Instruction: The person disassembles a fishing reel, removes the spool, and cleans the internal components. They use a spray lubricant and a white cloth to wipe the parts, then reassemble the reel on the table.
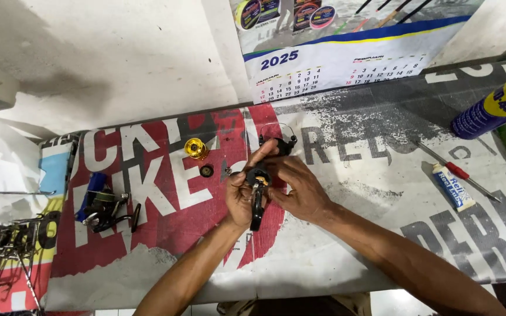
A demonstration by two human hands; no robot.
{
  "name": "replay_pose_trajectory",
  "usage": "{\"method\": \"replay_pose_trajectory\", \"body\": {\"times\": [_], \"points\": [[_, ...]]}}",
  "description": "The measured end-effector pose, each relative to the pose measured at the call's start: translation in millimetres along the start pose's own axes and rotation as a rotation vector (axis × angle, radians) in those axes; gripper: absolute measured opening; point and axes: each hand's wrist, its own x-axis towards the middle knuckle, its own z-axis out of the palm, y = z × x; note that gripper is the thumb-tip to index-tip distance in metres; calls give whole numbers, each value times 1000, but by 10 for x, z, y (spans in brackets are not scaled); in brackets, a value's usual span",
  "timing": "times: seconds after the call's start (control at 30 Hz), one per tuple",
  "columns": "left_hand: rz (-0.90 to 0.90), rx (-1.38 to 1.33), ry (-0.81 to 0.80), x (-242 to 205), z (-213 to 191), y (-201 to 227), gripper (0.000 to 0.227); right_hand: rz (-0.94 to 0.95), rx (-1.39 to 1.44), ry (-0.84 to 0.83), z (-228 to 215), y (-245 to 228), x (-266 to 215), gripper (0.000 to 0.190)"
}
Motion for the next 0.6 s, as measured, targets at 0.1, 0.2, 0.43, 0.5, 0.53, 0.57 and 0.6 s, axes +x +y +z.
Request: {"method": "replay_pose_trajectory", "body": {"times": [0.1,0.2,0.43,0.5,0.53,0.57,0.6], "points": [[70,261,17,18,145,121,78,219,184,-152,-77,174,-165,29],[81,296,28,31,182,187,73,239,148,-242,-161,256,-232,37],[-144,22,-33,-66,-204,116,83,19,1,-163,-611,105,206,34],[-251,-41,-29,-22,50,288,82,-96,-52,-244,-618,64,234,38],[-253,-44,-27,-34,34,270,82,-92,-53,-246,-619,24,274,38],[-272,-14,-12,-47,16,251,81,-127,-45,-270,-618,-16,313,35],[-291,16,6,-80,1,231,79,-160,-36,-296,-615,-65,340,33]]}}
